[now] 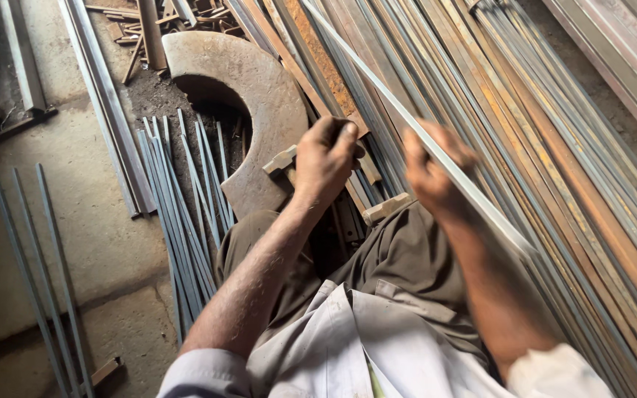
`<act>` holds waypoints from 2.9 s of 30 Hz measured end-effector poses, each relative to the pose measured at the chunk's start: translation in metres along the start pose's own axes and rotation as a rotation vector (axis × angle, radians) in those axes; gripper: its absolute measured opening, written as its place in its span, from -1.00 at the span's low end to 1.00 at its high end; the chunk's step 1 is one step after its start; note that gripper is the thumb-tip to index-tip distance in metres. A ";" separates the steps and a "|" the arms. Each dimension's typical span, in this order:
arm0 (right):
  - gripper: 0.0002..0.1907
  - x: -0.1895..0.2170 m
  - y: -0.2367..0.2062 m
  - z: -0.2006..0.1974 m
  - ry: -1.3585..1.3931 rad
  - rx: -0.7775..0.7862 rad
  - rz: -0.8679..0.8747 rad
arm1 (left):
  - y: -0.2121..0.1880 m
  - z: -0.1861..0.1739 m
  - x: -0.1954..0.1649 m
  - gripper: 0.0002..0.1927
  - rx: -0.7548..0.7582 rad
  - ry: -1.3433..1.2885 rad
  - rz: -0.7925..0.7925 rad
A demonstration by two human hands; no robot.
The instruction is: The person sits on the ground and straightens long thin metal rods one at a time, holding a rod against a curved stone anvil and striking it with a hammer, then placing the straightened rod onto a pile beside them and picking up the next bent rod.
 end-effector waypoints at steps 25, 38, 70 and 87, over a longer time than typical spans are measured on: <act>-0.79 -0.233 -0.235 -0.243 1.099 -0.160 1.013 | 0.074 0.118 0.001 -0.69 0.659 0.944 0.892; -0.79 -0.071 -0.054 0.128 1.335 0.582 1.118 | -0.171 -0.189 0.088 -0.61 0.245 0.534 -0.348; -0.78 0.049 0.003 0.234 1.071 0.629 0.575 | -0.204 -0.251 0.244 -0.65 -0.302 0.703 -0.612; -0.70 0.018 0.001 0.294 0.611 0.388 0.253 | -0.217 -0.244 0.241 -0.65 -0.346 0.692 -0.604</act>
Point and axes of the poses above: each hand's wrist, its own y-axis towards the middle knuckle, its own z-axis out of the palm, x = y × z, the point moved 2 cm from there along y, towards the middle knuckle, and after that the axes turned 3 degrees about z, right-handed, at the moved point
